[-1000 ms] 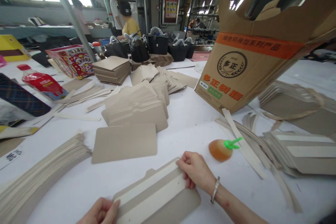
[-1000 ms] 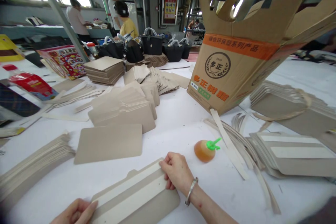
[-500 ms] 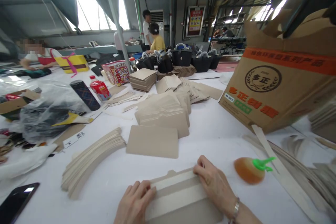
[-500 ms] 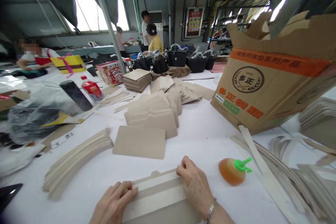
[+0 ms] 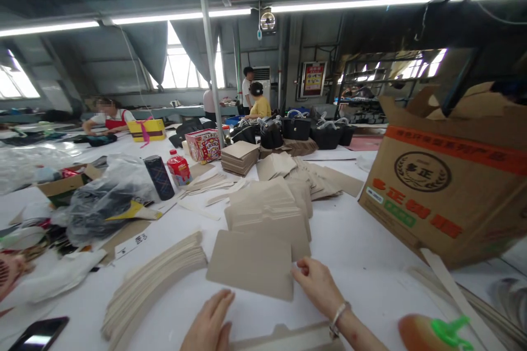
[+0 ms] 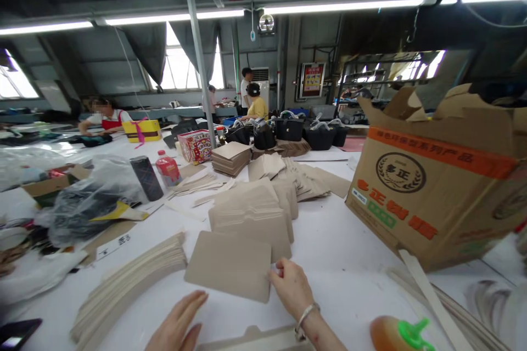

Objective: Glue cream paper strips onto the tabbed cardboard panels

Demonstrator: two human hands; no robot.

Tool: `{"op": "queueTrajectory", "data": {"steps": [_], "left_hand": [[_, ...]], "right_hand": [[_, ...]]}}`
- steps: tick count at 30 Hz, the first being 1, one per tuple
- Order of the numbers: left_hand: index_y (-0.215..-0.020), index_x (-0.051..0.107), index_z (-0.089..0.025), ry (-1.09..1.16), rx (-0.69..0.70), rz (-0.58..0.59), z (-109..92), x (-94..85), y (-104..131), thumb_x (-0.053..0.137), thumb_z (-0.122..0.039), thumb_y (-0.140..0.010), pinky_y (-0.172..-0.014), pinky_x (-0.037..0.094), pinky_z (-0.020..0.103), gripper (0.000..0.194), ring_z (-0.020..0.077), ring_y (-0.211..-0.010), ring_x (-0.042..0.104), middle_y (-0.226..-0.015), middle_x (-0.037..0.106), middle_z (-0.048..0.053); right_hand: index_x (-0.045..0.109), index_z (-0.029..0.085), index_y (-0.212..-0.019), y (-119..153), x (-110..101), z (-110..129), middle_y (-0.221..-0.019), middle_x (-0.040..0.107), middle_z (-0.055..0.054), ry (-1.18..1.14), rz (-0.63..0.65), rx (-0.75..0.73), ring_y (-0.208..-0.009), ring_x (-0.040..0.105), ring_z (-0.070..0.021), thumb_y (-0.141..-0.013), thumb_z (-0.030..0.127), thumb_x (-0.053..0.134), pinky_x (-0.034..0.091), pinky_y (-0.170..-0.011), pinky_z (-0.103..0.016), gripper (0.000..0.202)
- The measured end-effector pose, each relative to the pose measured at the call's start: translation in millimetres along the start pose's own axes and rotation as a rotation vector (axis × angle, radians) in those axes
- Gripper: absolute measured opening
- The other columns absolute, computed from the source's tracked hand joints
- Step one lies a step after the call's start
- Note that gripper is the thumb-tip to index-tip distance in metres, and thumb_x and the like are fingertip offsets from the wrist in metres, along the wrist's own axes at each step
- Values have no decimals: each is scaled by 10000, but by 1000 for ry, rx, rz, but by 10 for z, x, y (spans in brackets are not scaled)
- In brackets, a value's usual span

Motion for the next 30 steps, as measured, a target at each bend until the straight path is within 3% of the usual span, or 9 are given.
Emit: {"op": "queueTrajectory", "data": {"steps": [3,6,9,12,17,20,23,26,30], "left_hand": [[-1341,379,-47,235,-336,58,386,8,-214,377,-200,-821,-1099,312,358,542,227,-1330,350,-1431,388,168],[-1333,342,53,305,-464,54,519,55,-380,410,-187,-752,-1113,270,391,633,269,-1349,302,-1443,333,227],[-1322,346,61,357,-546,2,595,69,-481,431,-213,-728,-1105,262,428,660,288,-1325,347,-1406,384,248],[-1307,361,38,430,-643,-33,678,-7,-527,437,-293,-747,-1012,375,445,655,302,-1186,511,-1291,513,254],[-972,600,-145,644,-663,40,587,-235,-546,486,-501,-763,-761,479,290,428,216,-868,638,-935,687,79],[-850,595,-178,780,-632,148,341,-356,-378,504,-563,-772,-631,447,230,403,160,-721,597,-783,659,10],[-664,534,-190,861,-631,286,37,-344,-7,536,-594,-753,-501,377,208,413,116,-537,489,-556,518,-48],[-599,444,-212,897,-687,441,-182,-118,427,496,-647,-748,-474,345,213,463,106,-476,430,-490,422,-71],[-622,420,-226,682,-686,493,-176,161,726,382,-677,-777,-461,319,227,478,113,-458,415,-495,399,-75]], "right_hand": [[609,192,-680,-72,111,15,-622,642,-25,-57,6,11,-639,619,-207,-775,252,533,396,-584,-266,135],[586,204,-671,-70,165,35,-598,619,-11,-134,-9,4,-620,604,-207,-753,233,535,389,-577,-271,101],[520,210,-655,-72,153,73,-621,599,-4,-239,-43,-6,-647,587,-196,-737,213,521,398,-601,-271,82],[422,221,-648,-66,114,132,-563,519,34,-368,-41,17,-563,533,-156,-768,264,497,387,-543,-250,148],[403,220,-762,109,-101,174,-548,432,79,-569,59,93,-479,431,-102,-801,427,468,338,-460,-203,220],[415,215,-775,390,-312,84,-527,411,90,-627,153,166,-438,368,-83,-787,497,492,276,-409,-186,292],[417,206,-735,763,-426,-101,-501,367,99,-629,238,238,-403,308,-63,-780,526,517,195,-383,-178,338],[403,208,-700,1067,-346,-350,-488,338,102,-593,294,297,-388,267,-56,-767,545,509,153,-379,-182,359],[404,214,-670,1225,-165,-611,-492,352,89,-491,291,311,-394,277,-72,-747,508,501,175,-380,-200,319]]}}
Point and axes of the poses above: each hand's wrist, its own y-axis away from the middle knuckle, its own x-axis out of the palm, z = x × y, the point moved 8 cm from there along -y, towards the middle knuckle
